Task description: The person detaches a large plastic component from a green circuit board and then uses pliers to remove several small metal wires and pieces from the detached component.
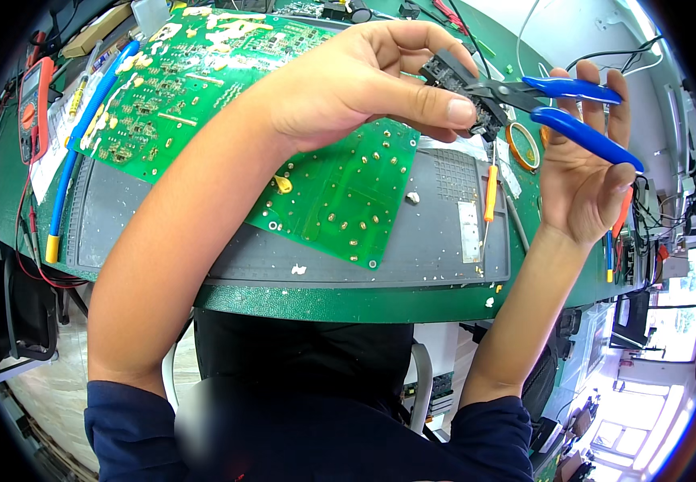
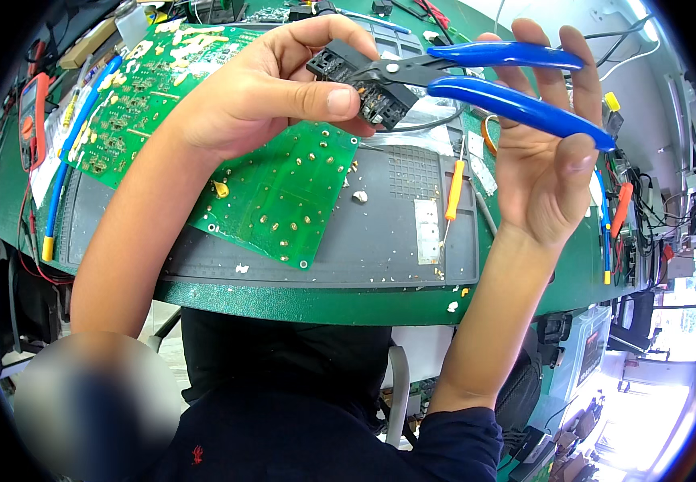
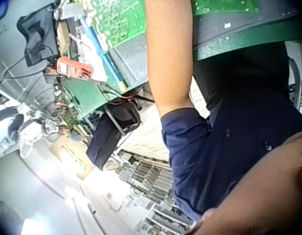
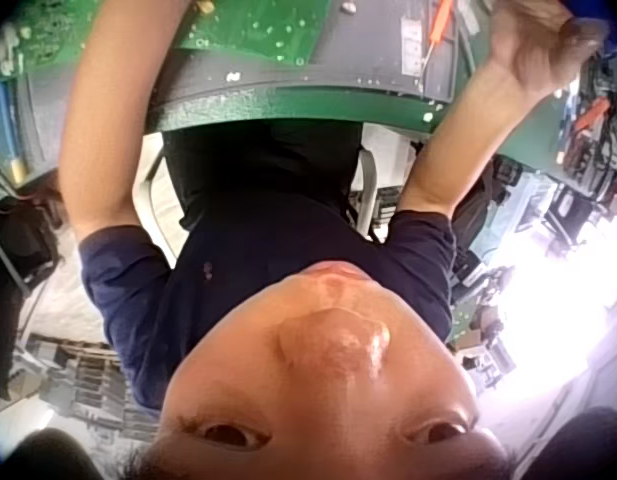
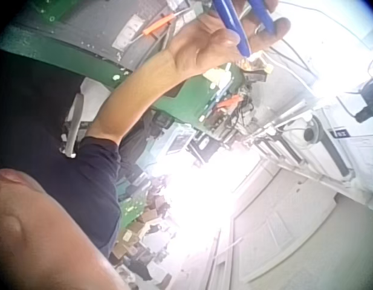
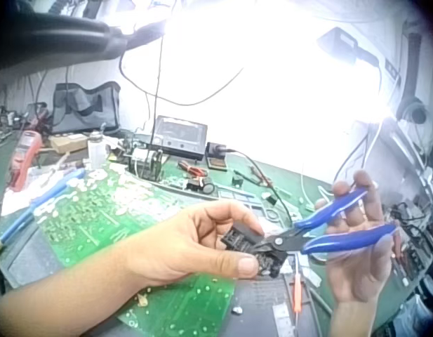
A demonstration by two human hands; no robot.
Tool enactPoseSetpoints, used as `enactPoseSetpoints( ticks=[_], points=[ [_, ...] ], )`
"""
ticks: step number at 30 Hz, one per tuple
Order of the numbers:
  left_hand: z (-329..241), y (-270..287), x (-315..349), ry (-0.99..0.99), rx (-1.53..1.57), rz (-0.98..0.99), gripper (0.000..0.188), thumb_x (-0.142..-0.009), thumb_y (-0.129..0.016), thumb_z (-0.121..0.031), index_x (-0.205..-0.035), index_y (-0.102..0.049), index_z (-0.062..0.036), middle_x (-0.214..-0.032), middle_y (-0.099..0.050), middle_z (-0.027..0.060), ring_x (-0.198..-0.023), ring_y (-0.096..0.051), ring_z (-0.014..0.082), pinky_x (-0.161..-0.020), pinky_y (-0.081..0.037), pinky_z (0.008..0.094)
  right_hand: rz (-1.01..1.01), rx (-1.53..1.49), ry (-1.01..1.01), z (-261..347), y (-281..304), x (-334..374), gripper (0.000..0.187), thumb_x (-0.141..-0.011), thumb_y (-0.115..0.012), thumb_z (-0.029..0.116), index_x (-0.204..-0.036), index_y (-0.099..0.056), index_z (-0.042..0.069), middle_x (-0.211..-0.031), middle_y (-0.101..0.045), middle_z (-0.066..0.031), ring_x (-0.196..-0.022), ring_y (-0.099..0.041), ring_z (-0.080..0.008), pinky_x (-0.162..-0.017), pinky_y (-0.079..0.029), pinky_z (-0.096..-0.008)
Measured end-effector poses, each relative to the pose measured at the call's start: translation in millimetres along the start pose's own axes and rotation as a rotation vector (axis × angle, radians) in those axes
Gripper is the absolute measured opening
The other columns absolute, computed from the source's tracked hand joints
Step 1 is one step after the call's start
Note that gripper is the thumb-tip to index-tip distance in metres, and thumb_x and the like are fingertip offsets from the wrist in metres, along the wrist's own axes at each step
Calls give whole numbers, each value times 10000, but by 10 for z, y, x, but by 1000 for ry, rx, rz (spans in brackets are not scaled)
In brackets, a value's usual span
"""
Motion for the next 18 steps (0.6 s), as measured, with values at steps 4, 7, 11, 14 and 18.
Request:
enactPoseSetpoints(
  ticks=[4,7,11,14,18],
  points=[
    [2,2,4,-40,-39,-14,297,-704,-666,-64,-963,-529,-19,-852,-579,71,-783,-592,144,-701,-509,266,-48,27,29,7,54,-17,903,-589,-748,389,-1244,-281,-20,-1247,-355,-197,-1148,-370,-359,-917,-404,-356],
    [28,47,0,106,24,43,420,-678,-690,-80,-1040,-483,-36,-999,-569,110,-896,-578,184,-798,-478,337,-43,10,9,2,15,-12,918,-574,-761,374,-1252,-275,-8,-1258,-343,-195,-1158,-360,-350,-929,-390,-369],
    [54,11,22,118,45,151,499,-665,-720,-151,-1078,-476,-15,-967,-587,111,-869,-583,153,-789,-468,272,-40,-61,-7,-3,25,11,931,-566,-773,342,-1263,-258,1,-1275,-326,-190,-1178,-335,-348,-950,-362,-382],
    [34,3,20,127,47,154,516,-643,-739,-166,-1065,-487,-10,-947,-596,112,-839,-593,144,-773,-471,255,-1,-78,-19,8,85,16,933,-568,-773,332,-1269,-249,7,-1283,-319,-187,-1186,-323,-349,-958,-350,-385],
    [23,-2,30,143,33,160,547,-607,-765,-198,-1048,-502,-12,-934,-602,111,-819,-599,140,-748,-476,242,12,-79,-10,9,94,21,933,-566,-773,318,-1273,-245,14,-1289,-310,-185,-1191,-315,-353,-946,-366,-380]
  ],
)
Point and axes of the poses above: each hand's wrist, its own x-axis away from the middle knuckle, its own y-axis out of the back of the hand, z = x × y, the point moved 2 cm from there along -x, towards the middle knuckle
